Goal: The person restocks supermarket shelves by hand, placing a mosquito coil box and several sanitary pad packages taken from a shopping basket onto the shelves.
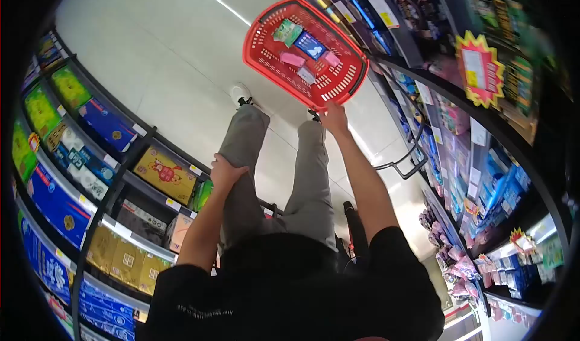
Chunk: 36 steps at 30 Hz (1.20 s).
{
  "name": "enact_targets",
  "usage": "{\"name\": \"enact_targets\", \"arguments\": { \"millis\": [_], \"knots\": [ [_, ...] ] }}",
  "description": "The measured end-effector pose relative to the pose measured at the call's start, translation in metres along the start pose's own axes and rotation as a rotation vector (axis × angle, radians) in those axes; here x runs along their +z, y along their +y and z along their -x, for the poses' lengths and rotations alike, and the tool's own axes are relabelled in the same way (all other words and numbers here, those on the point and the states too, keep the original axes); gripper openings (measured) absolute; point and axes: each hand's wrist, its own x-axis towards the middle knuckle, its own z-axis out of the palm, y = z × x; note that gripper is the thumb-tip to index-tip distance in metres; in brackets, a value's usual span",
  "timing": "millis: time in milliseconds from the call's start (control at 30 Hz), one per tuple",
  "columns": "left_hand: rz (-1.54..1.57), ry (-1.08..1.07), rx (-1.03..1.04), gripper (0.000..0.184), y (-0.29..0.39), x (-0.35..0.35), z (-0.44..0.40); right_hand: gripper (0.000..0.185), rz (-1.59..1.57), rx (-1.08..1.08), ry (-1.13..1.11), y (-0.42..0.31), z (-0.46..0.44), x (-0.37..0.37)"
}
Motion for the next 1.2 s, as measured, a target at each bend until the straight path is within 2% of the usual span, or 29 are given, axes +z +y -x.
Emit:
{"name": "enact_targets", "arguments": {
  "millis": [67,100,167,233,333,433,600,700,733,833,867,1000,1100,1200],
  "knots": [
    [-0.009,0.055,-0.019,0.112,0.015,-0.008,-0.004,0.033,0.169,-0.03,-0.003,0.005,-0.049,0.008],
    [-0.002,0.055,-0.024,0.111,0.016,-0.009,-0.01,0.035,0.262,-0.008,-0.121,0.009,-0.074,0.012],
    [0.01,0.062,-0.035,0.109,0.015,-0.002,-0.023,0.045,0.362,-0.067,-0.203,0.04,-0.127,0.04],
    [0.086,0.154,-0.017,0.108,0.007,0.01,-0.026,0.046,0.35,0.016,-0.148,0.05,-0.162,0.048],
    [0.168,0.259,0.003,0.107,0.002,0.019,-0.027,0.046,0.469,-0.045,-0.133,0.095,-0.204,0.078],
    [0.205,0.294,-0.013,0.105,0.002,0.021,-0.032,0.049,0.309,0.032,-0.136,0.114,-0.226,0.075],
    [0.269,0.299,-0.018,0.1,0.002,0.022,-0.038,0.059,0.274,0.117,-0.363,0.114,-0.235,0.082],
    [0.243,0.293,-0.035,0.098,0.005,0.022,-0.041,0.06,0.267,0.122,-0.25,0.116,-0.226,0.108],
    [0.222,0.288,-0.038,0.098,0.004,0.022,-0.038,0.063,0.294,0.133,-0.327,0.113,-0.223,0.106],
    [0.206,0.249,-0.083,0.098,0.014,0.013,-0.036,0.065,0.343,0.186,-0.374,0.104,-0.212,0.103],
    [0.188,0.266,-0.07,0.103,0.011,0.015,-0.039,0.07,0.318,0.126,-0.289,0.105,-0.209,0.11],
    [0.186,0.281,-0.049,0.103,0.011,0.013,-0.044,0.08,0.142,0.213,-0.117,0.101,-0.216,0.124],
    [0.192,0.301,-0.042,0.104,0.015,0.013,-0.048,0.079,0.211,0.21,-0.003,0.098,-0.23,0.137],
    [0.201,0.307,-0.058,0.103,0.018,0.007,-0.052,0.086,0.216,0.219,-0.023,0.092,-0.242,0.14]
  ]
}}
